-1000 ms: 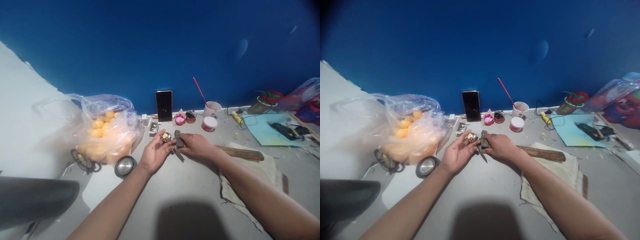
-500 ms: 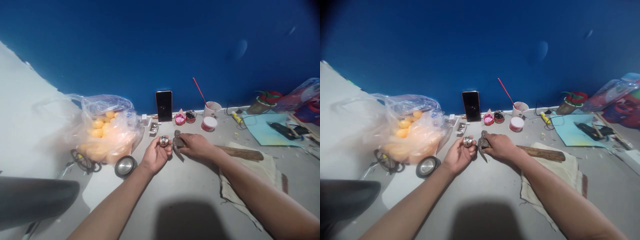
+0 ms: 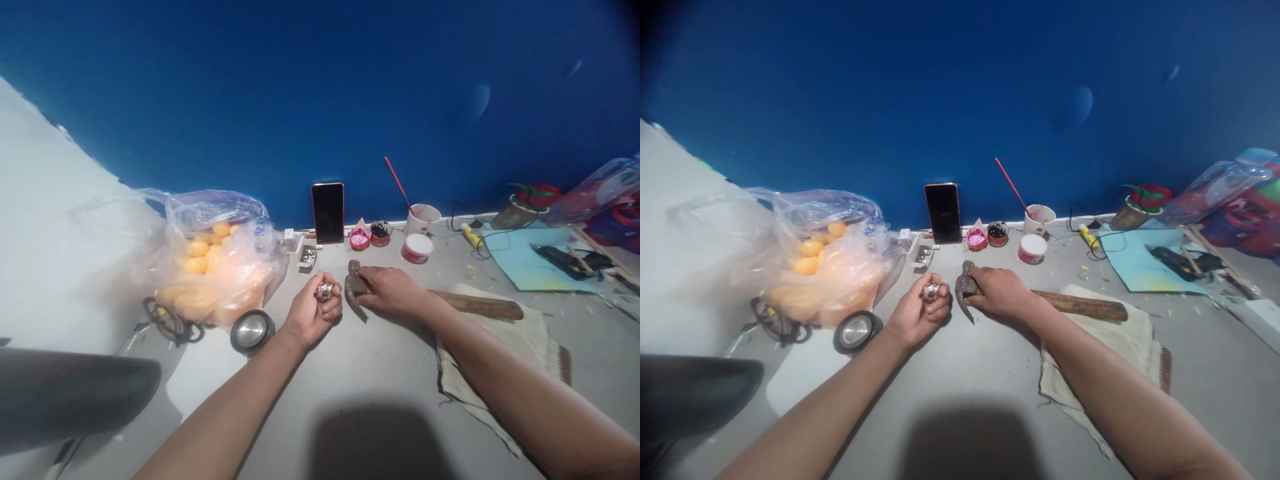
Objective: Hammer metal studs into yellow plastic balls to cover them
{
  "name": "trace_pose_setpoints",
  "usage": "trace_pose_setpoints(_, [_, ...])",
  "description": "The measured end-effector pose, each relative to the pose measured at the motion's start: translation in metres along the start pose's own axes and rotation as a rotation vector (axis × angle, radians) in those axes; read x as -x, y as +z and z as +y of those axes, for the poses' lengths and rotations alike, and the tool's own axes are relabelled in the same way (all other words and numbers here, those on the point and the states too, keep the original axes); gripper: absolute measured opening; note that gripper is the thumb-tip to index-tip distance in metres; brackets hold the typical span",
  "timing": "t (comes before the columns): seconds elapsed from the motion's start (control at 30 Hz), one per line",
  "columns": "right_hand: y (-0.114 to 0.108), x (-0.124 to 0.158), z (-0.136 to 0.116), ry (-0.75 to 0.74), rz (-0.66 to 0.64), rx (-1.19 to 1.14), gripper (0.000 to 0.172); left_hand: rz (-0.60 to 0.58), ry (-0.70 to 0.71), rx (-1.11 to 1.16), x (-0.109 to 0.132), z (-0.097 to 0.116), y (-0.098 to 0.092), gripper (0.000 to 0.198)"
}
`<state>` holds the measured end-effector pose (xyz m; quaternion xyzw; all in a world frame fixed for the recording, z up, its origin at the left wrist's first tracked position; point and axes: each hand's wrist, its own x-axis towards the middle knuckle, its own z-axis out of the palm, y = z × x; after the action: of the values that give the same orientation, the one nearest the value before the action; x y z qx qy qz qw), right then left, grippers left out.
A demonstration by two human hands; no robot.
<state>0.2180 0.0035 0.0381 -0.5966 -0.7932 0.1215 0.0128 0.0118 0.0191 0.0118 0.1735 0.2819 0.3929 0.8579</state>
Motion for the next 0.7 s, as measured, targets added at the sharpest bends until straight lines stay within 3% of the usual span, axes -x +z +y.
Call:
trace_pose_setpoints(0.13, [0.0, 0.0005, 0.0004, -0.014, 0.019, -0.007, 0.032, 0.068, 0.073, 0.01, -0.0034, -0.0016, -0.0007, 0.028])
trace_pose_setpoints(0.27, [0.0006, 0.0006, 0.0009, -0.007, 0.01, -0.007, 0.035, 0.083, 0.139, 0.007, -0.0044, -0.0016, 0.0018, 0.02])
trace_pose_setpoints(0.43, [0.0013, 0.0, 0.0015, -0.016, 0.014, -0.025, 0.038, 0.075, 0.174, -0.063, -0.003, -0.001, 0.0016, 0.033])
trace_pose_setpoints(0.7, [0.0, 0.0006, -0.0013, -0.012, 0.041, -0.049, 0.032, 0.057, 0.201, -0.103, -0.0043, 0.0007, -0.0022, 0.023])
